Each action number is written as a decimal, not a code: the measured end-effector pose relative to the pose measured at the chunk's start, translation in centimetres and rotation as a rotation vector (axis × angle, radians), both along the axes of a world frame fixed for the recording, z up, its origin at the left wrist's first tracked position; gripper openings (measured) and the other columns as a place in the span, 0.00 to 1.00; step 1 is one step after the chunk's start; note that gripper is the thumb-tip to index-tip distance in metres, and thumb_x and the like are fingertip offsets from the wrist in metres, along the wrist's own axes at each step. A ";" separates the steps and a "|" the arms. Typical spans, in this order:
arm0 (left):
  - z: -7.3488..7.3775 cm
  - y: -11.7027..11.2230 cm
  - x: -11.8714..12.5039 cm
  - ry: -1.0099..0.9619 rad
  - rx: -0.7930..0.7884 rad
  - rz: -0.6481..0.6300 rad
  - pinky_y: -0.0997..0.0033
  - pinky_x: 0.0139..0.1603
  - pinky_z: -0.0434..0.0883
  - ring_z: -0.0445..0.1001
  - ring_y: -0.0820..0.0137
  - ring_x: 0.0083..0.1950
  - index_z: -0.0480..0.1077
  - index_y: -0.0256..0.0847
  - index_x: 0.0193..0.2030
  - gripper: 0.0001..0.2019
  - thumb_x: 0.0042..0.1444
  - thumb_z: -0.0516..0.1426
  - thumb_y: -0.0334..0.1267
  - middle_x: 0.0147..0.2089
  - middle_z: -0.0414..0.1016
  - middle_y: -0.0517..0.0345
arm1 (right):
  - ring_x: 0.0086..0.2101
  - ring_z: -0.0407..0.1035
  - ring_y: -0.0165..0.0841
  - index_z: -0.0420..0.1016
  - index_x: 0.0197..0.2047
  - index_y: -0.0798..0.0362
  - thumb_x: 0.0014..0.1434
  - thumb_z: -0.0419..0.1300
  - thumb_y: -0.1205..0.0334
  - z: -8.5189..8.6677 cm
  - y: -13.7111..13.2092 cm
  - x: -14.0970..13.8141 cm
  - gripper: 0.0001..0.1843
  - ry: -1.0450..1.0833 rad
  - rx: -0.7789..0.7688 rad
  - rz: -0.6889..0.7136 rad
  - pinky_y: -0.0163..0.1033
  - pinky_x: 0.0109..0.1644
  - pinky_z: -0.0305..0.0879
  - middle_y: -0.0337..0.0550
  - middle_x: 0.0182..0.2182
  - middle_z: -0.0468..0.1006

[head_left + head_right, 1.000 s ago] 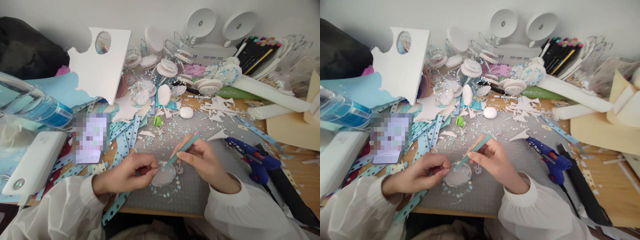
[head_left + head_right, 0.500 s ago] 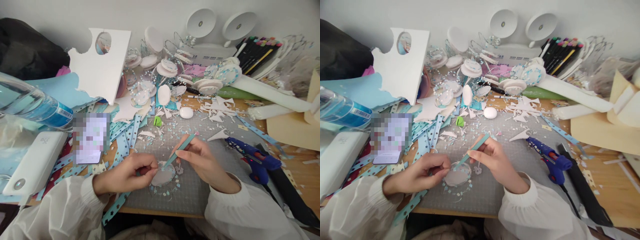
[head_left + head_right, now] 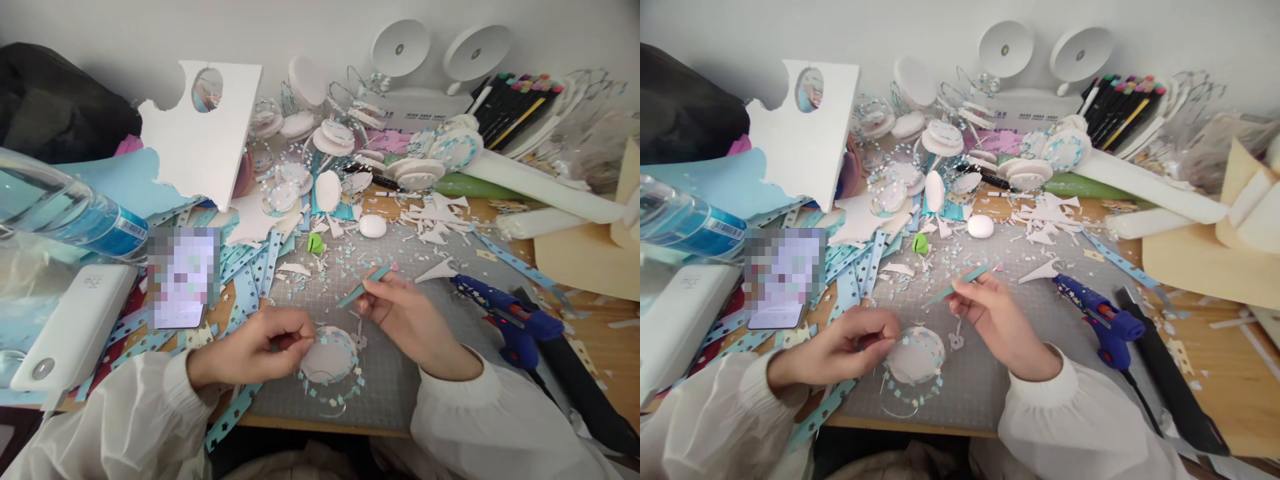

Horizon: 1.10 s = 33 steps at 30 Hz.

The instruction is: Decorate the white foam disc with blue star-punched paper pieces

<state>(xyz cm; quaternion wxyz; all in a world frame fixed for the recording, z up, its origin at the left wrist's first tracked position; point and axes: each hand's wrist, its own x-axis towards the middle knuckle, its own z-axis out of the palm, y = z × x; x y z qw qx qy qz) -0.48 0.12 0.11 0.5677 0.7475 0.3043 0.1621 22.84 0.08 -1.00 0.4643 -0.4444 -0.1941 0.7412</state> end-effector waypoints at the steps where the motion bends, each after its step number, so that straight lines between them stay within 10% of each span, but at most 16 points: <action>1: -0.1 0.0 0.0 0.006 0.001 -0.005 0.79 0.24 0.56 0.54 0.77 0.25 0.61 0.38 0.29 0.09 0.61 0.49 0.33 0.25 0.58 0.65 | 0.25 0.68 0.24 0.74 0.23 0.52 0.44 0.73 0.63 -0.1 0.3 0.1 0.11 0.025 -0.031 -0.044 0.30 0.30 0.67 0.34 0.22 0.75; 10: -0.7 0.1 -0.3 0.159 0.520 0.044 0.76 0.34 0.66 0.72 0.74 0.32 0.73 0.38 0.40 0.08 0.64 0.53 0.35 0.32 0.77 0.59 | 0.24 0.69 0.26 0.73 0.20 0.54 0.38 0.73 0.68 -0.7 1.9 0.7 0.11 0.047 -0.137 -0.189 0.29 0.27 0.69 0.39 0.20 0.76; 17: 0.7 -1.7 -8.3 0.275 1.152 0.439 0.67 0.36 0.66 0.70 0.68 0.33 0.73 0.39 0.45 0.10 0.58 0.57 0.26 0.33 0.75 0.56 | 0.24 0.71 0.27 0.74 0.21 0.55 0.36 0.74 0.70 -1.2 2.0 0.5 0.12 0.039 -0.117 -0.174 0.29 0.27 0.71 0.40 0.21 0.78; 22: -0.9 -2.5 -13.4 0.372 1.215 0.750 0.63 0.37 0.67 0.69 0.67 0.35 0.75 0.40 0.44 0.12 0.59 0.53 0.28 0.36 0.72 0.53 | 0.24 0.71 0.27 0.74 0.21 0.54 0.35 0.75 0.70 -1.6 2.0 0.6 0.13 0.030 -0.121 -0.159 0.29 0.26 0.71 0.40 0.21 0.77; 33: -2.3 -2.0 -14.3 0.565 1.132 0.654 0.62 0.37 0.65 0.66 0.67 0.33 0.79 0.40 0.42 0.12 0.59 0.53 0.34 0.31 0.71 0.53 | 0.25 0.69 0.29 0.74 0.21 0.53 0.40 0.74 0.69 -1.8 2.1 1.0 0.12 -0.007 -0.131 -0.120 0.33 0.26 0.72 0.39 0.21 0.74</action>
